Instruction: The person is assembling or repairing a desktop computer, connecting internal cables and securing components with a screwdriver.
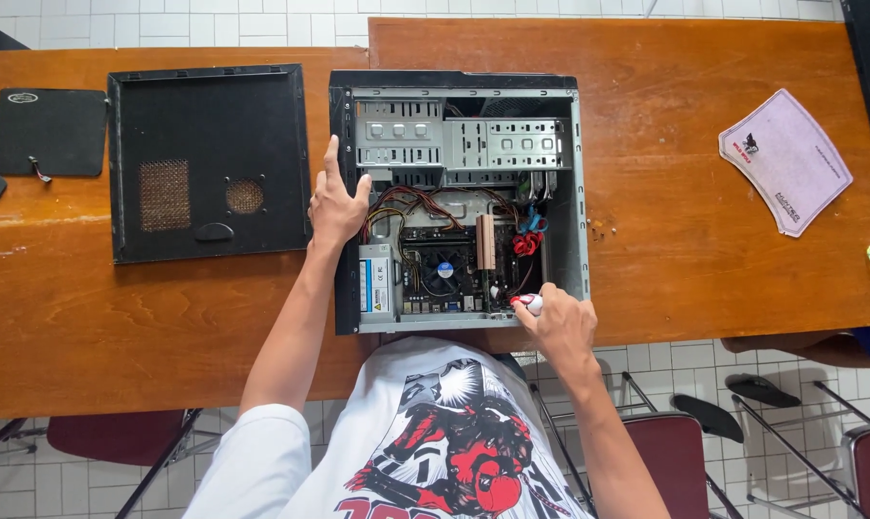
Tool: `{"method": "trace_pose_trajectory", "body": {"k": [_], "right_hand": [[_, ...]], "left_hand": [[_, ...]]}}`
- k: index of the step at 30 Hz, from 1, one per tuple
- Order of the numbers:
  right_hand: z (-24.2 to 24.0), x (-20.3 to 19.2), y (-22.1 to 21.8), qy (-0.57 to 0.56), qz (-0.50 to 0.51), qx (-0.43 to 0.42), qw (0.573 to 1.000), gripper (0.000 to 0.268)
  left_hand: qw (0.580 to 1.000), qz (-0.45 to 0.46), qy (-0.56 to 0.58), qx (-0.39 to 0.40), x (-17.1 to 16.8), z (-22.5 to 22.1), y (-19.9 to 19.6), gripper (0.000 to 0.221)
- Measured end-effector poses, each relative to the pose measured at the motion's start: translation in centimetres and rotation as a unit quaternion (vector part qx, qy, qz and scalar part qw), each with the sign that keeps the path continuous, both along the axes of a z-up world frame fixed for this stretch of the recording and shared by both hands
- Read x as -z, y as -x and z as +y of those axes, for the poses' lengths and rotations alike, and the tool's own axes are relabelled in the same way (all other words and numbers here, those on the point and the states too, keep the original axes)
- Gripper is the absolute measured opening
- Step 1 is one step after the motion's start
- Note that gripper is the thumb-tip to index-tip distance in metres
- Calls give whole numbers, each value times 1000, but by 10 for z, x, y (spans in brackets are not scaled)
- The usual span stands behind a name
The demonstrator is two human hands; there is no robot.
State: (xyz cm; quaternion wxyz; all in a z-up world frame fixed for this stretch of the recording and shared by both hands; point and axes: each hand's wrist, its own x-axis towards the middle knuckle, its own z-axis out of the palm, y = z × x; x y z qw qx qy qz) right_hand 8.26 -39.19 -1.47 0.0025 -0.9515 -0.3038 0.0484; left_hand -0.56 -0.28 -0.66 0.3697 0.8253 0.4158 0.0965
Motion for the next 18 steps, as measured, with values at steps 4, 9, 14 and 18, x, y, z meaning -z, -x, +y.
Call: {"method": "trace_pose_trajectory", "body": {"k": [4, 9, 14, 18], "right_hand": [[1, 1, 0, 5, 3, 11, 1000, 57], [-1, 3, 1, -8, -9, 9, 1000, 60], [-2, 3, 0, -12, -1, 17, 1000, 60], [0, -2, 1, -16, 16, 27, 999, 59]], "left_hand": [[1000, -2, -2, 3, 0, 0, 0, 77], [1000, -4, 1, 1, 1, 0, 0, 77], [1000, -7, -2, 1, 5, 2, 0, 77], [1000, -12, -4, 1, 3, 0, 0, 77]]}}
